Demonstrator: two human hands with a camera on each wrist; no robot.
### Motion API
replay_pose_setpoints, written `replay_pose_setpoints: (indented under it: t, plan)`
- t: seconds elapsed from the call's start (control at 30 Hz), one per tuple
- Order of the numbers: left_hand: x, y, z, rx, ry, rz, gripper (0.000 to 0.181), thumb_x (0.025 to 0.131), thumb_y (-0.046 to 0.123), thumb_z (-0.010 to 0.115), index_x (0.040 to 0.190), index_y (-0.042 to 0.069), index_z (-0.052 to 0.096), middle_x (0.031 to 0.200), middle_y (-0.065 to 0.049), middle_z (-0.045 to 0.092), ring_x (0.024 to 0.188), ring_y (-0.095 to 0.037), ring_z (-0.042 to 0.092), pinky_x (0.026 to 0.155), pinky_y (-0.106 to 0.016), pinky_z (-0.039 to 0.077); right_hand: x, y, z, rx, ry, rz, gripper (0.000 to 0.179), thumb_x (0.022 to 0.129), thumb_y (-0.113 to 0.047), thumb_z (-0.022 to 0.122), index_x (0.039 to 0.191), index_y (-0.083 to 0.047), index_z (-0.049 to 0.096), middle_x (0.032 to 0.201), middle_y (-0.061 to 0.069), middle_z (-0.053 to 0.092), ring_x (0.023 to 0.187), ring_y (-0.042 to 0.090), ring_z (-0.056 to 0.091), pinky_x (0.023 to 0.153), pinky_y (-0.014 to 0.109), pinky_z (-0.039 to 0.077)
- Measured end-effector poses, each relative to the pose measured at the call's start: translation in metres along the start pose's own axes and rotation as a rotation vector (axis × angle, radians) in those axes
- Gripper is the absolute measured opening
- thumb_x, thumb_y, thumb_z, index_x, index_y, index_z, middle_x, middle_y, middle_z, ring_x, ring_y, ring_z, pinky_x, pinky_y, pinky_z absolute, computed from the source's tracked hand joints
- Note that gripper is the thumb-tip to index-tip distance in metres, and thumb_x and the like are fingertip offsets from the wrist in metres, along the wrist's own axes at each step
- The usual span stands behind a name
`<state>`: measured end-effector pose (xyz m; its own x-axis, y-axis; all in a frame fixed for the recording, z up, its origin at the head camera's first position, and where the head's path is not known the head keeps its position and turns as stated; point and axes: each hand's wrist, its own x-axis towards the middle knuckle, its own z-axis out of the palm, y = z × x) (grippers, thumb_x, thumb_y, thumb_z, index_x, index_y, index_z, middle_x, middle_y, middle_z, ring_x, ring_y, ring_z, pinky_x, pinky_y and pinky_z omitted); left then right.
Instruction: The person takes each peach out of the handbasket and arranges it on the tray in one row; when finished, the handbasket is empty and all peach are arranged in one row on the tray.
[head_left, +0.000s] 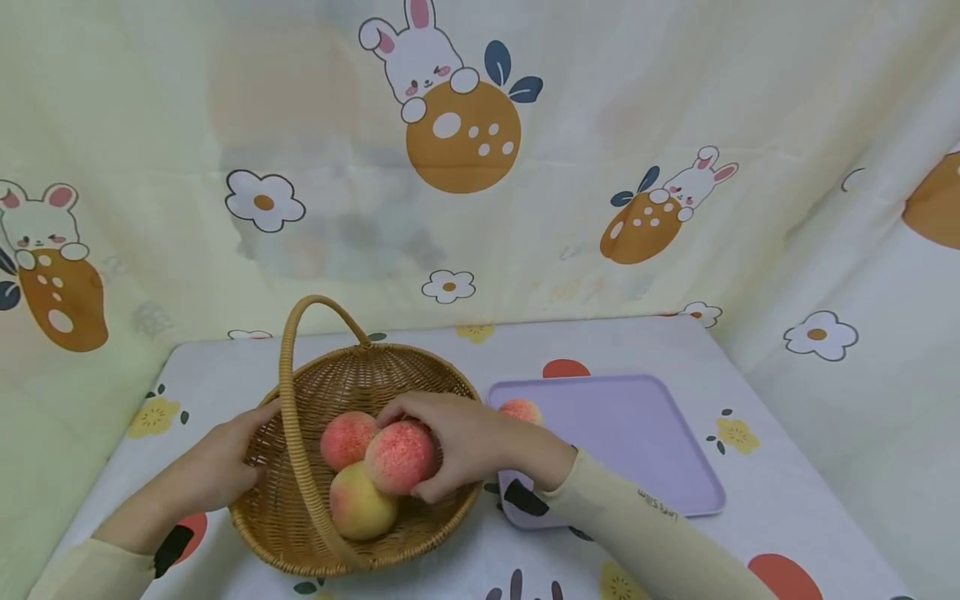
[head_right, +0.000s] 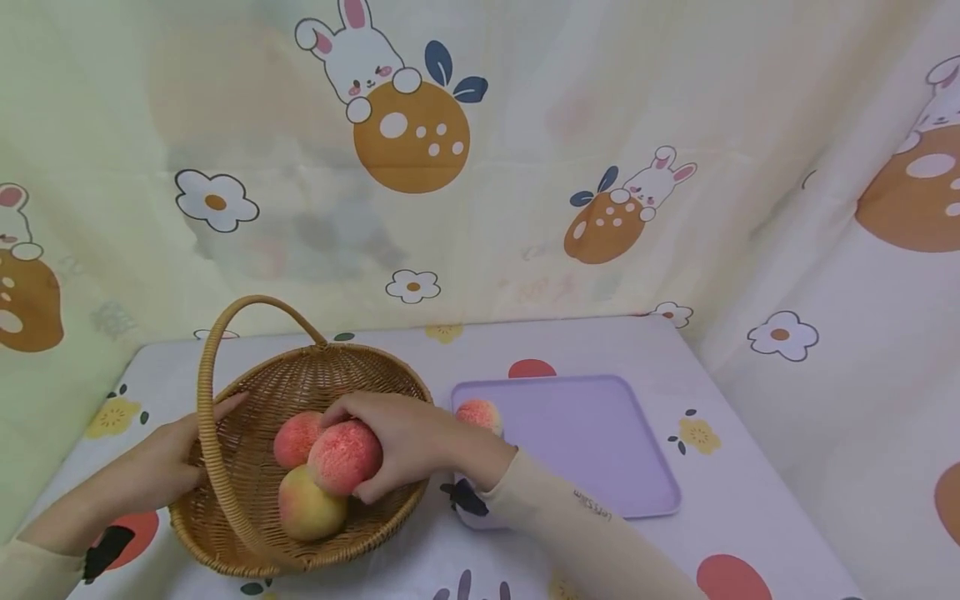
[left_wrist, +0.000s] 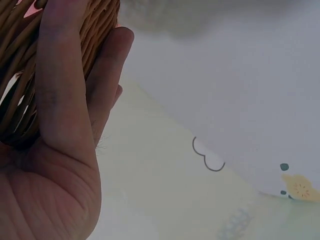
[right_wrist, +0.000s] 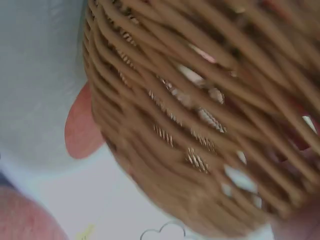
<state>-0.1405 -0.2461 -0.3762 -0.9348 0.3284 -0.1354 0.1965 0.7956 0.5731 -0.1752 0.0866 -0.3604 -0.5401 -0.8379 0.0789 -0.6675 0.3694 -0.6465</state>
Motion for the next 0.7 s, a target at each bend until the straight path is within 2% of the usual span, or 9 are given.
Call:
replay_pose_setpoints:
  t: [0.17, 0.3, 0.5, 0.7]
  plan:
    - [0.001, 0.0, -0.001, -0.017, -0.021, -0.025, 0.09, 0.076, -0.01, 0.07, 0.157, -0.002, 0.029, 0.148, -0.037, 0.038, 0.13, -0.058, 0.042, 0.089, -0.063, 0.05, -0.02, 0.005, -0.019, 0.142, 0.101, -0.097, 0.069, 0.068, -0.02, 0.086, 0.129, -0.025, 0.053, 0.125, -0.011, 0.057, 0.111, 0.008, 0.058, 0.093, 0.031, 0.052]
    - [0.001, 0.0, -0.002, -0.028, -0.031, -0.05, 0.092, 0.075, -0.011, 0.069, 0.157, -0.001, 0.028, 0.149, -0.038, 0.036, 0.131, -0.06, 0.04, 0.087, -0.063, 0.051, -0.038, 0.01, -0.037, 0.177, 0.165, -0.121, 0.069, 0.068, -0.018, 0.087, 0.129, -0.025, 0.056, 0.125, -0.009, 0.059, 0.113, 0.013, 0.058, 0.093, 0.038, 0.052]
    - [0.001, 0.0, -0.001, -0.029, -0.027, -0.048, 0.093, 0.074, -0.01, 0.069, 0.157, -0.001, 0.029, 0.149, -0.038, 0.036, 0.13, -0.059, 0.04, 0.087, -0.063, 0.051, -0.066, 0.019, -0.059, 0.137, 0.235, -0.061, 0.069, 0.068, -0.018, 0.089, 0.128, -0.027, 0.058, 0.125, -0.009, 0.06, 0.117, 0.015, 0.057, 0.093, 0.045, 0.051]
    - [0.001, 0.001, 0.0, -0.016, -0.022, -0.042, 0.093, 0.074, -0.01, 0.069, 0.157, -0.001, 0.029, 0.15, -0.038, 0.035, 0.131, -0.059, 0.039, 0.09, -0.064, 0.049, -0.091, 0.032, -0.075, 0.085, 0.304, 0.014, 0.069, 0.068, -0.015, 0.089, 0.129, -0.025, 0.058, 0.125, -0.01, 0.06, 0.116, 0.016, 0.056, 0.093, 0.046, 0.051]
